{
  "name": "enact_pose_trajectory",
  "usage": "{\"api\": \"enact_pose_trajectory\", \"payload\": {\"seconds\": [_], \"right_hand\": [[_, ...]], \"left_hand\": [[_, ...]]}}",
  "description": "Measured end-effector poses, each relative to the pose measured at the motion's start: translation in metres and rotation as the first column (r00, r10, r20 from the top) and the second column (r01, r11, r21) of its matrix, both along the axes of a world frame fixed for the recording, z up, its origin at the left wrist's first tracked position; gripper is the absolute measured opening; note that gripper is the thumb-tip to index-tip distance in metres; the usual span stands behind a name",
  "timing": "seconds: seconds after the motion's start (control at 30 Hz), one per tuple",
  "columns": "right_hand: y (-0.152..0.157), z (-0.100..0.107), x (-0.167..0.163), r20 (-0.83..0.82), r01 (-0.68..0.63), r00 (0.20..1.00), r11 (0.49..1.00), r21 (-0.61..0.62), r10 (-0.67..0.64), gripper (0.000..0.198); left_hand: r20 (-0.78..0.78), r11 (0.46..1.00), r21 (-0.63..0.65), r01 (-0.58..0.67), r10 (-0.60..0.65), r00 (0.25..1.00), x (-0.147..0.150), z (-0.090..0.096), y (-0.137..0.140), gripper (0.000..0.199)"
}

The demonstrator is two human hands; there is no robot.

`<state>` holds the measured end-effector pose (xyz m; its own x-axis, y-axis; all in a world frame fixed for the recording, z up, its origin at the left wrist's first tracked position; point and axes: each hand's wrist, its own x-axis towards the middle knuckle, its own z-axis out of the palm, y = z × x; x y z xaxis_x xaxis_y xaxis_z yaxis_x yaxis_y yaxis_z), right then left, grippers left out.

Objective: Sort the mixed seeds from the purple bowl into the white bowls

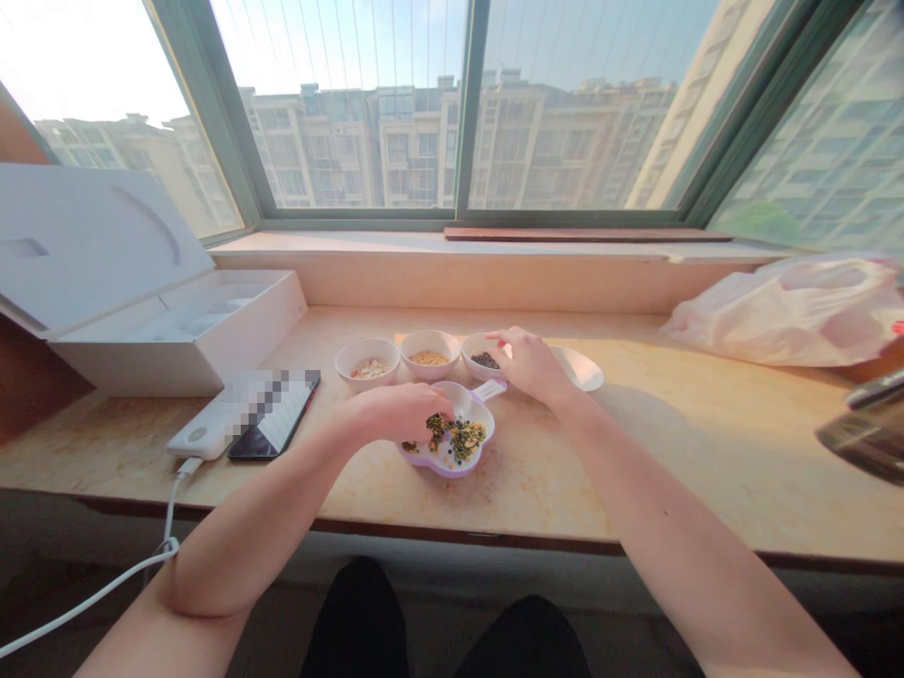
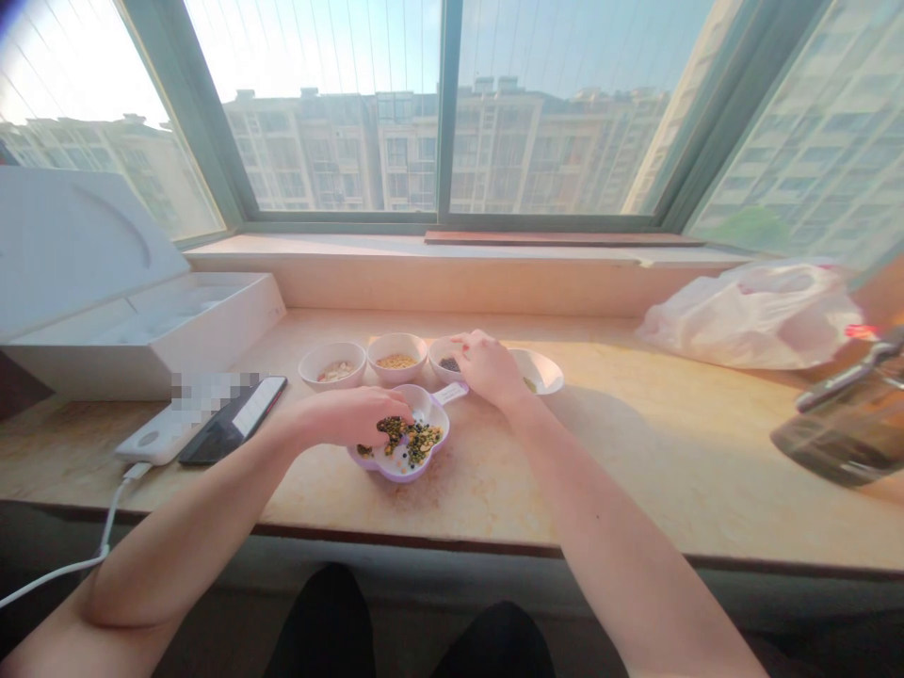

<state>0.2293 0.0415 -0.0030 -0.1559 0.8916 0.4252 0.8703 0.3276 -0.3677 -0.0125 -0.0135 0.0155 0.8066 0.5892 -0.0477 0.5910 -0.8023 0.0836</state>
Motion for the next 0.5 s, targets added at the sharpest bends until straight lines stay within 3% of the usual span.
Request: {"api": "enact_pose_trajectory", "payload": {"seconds": [0.1,0.23,0.5], "right_hand": [[-0.0007,-0.0003,-0.0005,-0.034,-0.009,0.999,1.0,-0.011,0.009,0.028],[-0.0029,0.0004,-0.0028,-0.075,-0.029,0.997,0.999,-0.028,0.027,0.027],[-0.0064,0.0034,-0.0057,-0.114,-0.038,0.993,0.998,-0.054,0.032,0.025]], "left_hand": [[-0.09,0.999,-0.026,0.029,-0.031,0.995,0.0035,-0.0026,0.0025,0.019],[-0.033,0.998,-0.052,-0.037,0.035,0.999,0.0058,-0.0049,0.0052,0.019],[-0.011,0.994,-0.101,-0.047,0.047,0.999,0.009,-0.0101,0.0092,0.025]]}}
